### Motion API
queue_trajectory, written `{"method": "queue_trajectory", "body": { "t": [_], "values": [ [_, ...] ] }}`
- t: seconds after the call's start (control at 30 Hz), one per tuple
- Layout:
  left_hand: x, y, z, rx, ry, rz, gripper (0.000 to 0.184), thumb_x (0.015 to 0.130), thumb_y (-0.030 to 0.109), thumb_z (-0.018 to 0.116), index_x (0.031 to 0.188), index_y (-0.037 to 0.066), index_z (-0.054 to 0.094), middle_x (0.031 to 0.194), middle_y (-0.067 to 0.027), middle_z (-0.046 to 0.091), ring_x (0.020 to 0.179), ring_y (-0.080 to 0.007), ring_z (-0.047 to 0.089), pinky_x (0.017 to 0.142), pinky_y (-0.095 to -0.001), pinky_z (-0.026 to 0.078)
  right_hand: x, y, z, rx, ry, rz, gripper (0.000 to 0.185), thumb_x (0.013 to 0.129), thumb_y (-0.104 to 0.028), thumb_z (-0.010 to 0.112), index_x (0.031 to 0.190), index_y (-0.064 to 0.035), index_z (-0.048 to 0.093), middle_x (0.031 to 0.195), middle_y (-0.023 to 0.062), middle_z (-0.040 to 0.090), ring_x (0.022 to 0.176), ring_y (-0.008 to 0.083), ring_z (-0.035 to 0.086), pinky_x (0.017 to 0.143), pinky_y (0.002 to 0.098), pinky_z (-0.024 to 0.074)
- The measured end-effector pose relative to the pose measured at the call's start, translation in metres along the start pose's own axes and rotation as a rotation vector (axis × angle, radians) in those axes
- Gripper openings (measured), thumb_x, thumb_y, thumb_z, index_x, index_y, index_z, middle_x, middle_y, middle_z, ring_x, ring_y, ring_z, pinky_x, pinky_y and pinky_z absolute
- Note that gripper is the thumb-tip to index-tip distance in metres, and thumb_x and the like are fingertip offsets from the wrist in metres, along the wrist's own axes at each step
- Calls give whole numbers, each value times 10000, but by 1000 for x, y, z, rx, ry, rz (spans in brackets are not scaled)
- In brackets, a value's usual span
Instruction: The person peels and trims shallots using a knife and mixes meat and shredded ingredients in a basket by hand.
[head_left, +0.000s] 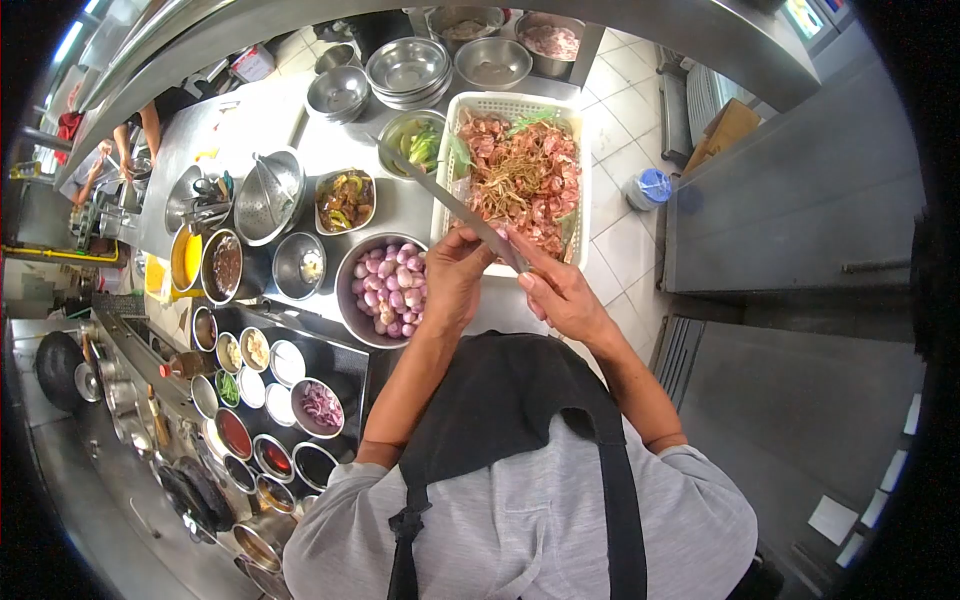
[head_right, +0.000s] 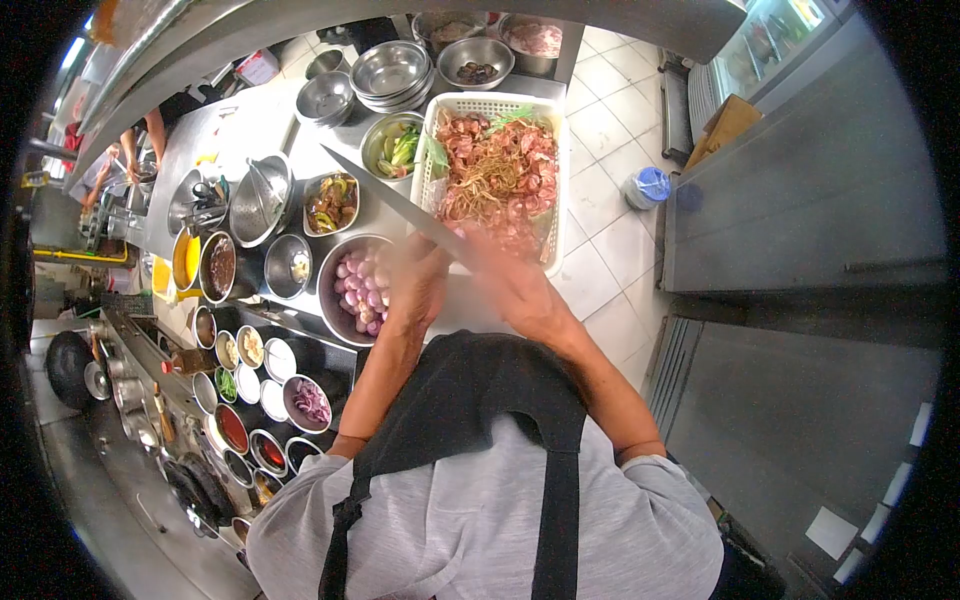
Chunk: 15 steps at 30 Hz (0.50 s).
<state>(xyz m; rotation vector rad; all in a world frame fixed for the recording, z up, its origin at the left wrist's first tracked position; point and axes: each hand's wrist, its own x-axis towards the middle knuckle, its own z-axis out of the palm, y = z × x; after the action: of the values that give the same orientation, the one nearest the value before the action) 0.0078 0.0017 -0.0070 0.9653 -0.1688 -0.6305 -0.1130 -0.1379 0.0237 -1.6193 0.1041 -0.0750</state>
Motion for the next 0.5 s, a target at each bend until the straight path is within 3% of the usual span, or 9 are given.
{"method": "queue_trajectory", "body": {
  "t": [0.23, 0.3, 0.5],
  "values": [
    [-1, 0, -6, -1, -55, 25, 141, 902, -41, 698, 1042, -27, 700, 1037, -116, 725, 954, -195, 698, 852, -349, 582, 2, 6, 0, -161, 43, -47, 531, 1044, -230, 500, 1547, -93, 399, 706, -27, 497, 577, 57, 445, 499, 219, 375],
    [-1, 2, -4, -23, -25, -21, 164, 895, -44, 703, 1059, -29, 699, 1013, -114, 726, 922, -192, 699, 845, -344, 578, 3, 0, 3, 134, 71, 66, 533, 1060, -284, 482, 1549, -92, 392, 677, -18, 497, 558, 60, 433, 483, 213, 367],
    [-3, 12, 3, -189, -47, -80, 201, 924, -5, 652, 1120, -45, 677, 1018, -119, 712, 899, -198, 687, 825, -348, 557, 3, -19, 3, 253, 127, 234, 563, 1074, -380, 429, 1556, -94, 367, 627, -8, 467, 513, 53, 431, 453, 206, 366]
  ]
}}
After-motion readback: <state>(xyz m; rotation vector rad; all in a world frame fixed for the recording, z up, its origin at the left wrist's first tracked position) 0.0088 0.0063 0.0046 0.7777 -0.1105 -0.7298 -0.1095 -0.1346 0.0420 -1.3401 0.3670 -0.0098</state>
